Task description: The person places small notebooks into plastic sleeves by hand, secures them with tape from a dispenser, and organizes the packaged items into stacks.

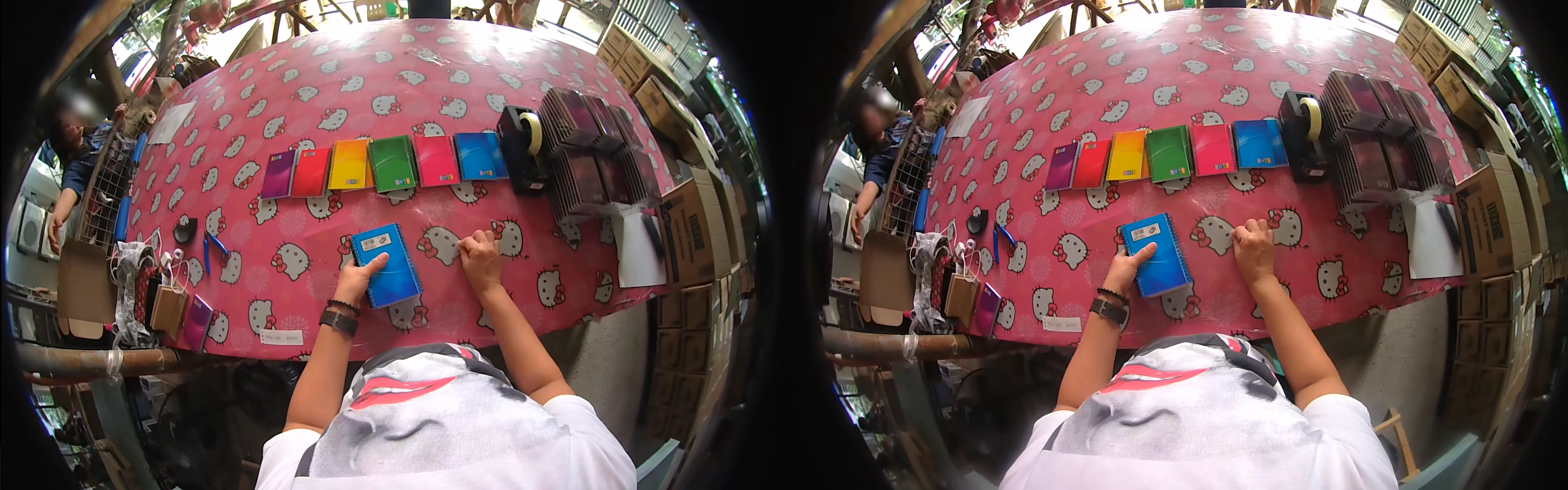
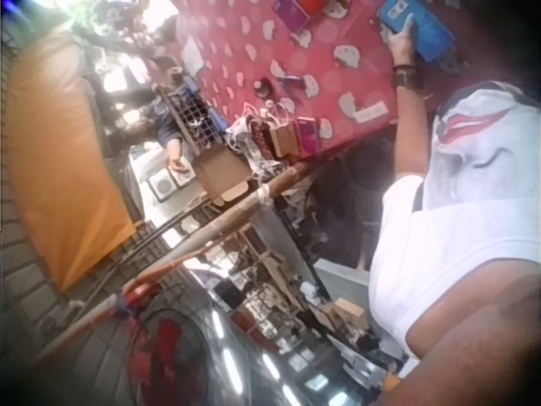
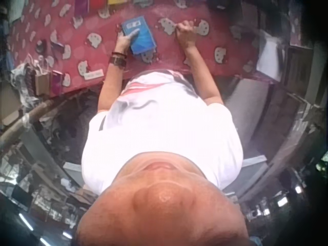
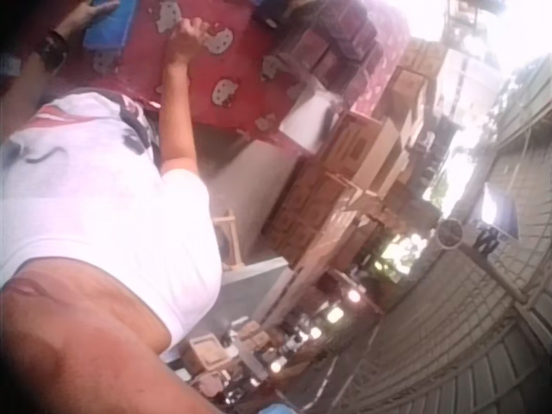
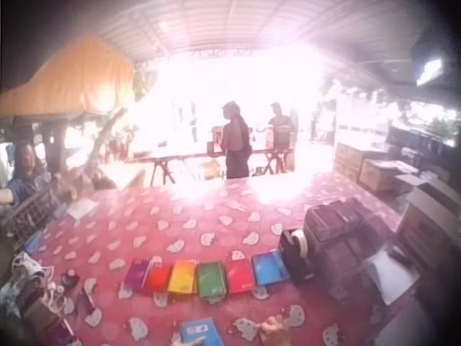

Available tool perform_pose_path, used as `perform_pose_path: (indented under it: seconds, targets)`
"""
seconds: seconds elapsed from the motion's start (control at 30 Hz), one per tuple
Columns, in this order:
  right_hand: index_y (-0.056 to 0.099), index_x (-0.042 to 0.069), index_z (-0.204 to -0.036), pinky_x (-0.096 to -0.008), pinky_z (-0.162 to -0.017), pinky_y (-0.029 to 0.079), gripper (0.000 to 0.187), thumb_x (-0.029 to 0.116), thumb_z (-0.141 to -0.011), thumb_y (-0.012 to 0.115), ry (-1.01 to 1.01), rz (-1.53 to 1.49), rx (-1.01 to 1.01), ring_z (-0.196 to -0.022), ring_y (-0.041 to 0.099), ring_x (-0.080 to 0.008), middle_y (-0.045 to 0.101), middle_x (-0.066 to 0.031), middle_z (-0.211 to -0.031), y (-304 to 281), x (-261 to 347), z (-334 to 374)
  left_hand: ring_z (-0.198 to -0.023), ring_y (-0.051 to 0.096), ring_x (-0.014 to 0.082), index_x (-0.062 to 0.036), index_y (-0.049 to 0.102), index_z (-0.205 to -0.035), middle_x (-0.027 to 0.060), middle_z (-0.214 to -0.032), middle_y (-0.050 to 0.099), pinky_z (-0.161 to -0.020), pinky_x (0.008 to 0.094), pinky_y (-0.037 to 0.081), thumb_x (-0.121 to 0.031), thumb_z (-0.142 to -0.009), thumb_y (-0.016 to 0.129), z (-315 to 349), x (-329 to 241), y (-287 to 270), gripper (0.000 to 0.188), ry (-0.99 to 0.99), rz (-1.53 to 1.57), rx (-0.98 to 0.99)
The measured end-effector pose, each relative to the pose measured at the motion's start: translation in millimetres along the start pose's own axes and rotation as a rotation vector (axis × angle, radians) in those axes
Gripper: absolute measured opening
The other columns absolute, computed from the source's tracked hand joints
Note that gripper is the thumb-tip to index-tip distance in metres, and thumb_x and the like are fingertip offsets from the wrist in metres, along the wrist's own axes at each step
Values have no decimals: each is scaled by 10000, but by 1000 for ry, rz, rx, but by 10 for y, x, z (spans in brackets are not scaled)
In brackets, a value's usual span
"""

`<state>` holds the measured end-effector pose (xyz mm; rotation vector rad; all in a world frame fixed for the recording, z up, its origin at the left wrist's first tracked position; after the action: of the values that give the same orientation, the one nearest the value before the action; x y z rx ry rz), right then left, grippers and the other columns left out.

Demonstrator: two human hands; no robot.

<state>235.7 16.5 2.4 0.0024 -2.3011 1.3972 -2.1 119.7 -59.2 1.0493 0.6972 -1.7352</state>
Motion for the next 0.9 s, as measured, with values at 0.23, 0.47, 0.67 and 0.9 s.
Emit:
perform_pose_path:
  seconds: [0.23, 0.47, 0.67, 0.9]
  targets:
    - [596, 51, -814, -339, -627, 449, 79, 68, -765, 655, 331, -504, 38, -699, 556, -204, 572, -50, -762, -16, -159, -23, -1153, 473, 290, 86, 362, -1290, 223, -1244, 462, -972, 368, 375, -394, -811, 636, 155, -156, -193, 732, 150, -283, -201]
    - [626, -4, -872, -225, -577, 463, 150, 66, -753, 686, 409, -854, 312, -637, 564, -79, 604, -33, -681, 92, 20, 76, -1232, 359, 315, -6, 272, -1390, 209, -1327, 348, -1052, 384, 265, -177, -861, 478, 329, 141, -40, 593, 231, -118, -157]
    - [652, 24, -903, -239, -546, 442, 138, 39, -767, 673, -104, -514, 250, -590, 540, -76, 607, -47, -660, -11, 1152, -46, -1206, 394, 317, -12, 326, -1360, 212, -1303, 378, -1018, 387, 319, -294, -862, 544, 279, 118, 89, 612, 185, 0, -63]
    - [631, 43, -928, -371, -616, 489, 213, 70, -727, 694, 159, -627, 508, -672, 639, -283, 642, -144, -724, 167, 1100, -7, -965, 566, 175, 8, 469, -1177, 123, -1109, 552, -824, 312, 481, -314, -796, 700, 266, -37, 154, 550, 260, -20, -163]
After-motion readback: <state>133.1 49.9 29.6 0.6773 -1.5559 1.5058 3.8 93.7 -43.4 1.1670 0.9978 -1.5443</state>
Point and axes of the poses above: each hand's wrist, its own z-axis away from the middle knuckle, its own y-axis out of the palm, x = y × z, the point moved 9 cm from there along -z, towards the middle knuckle
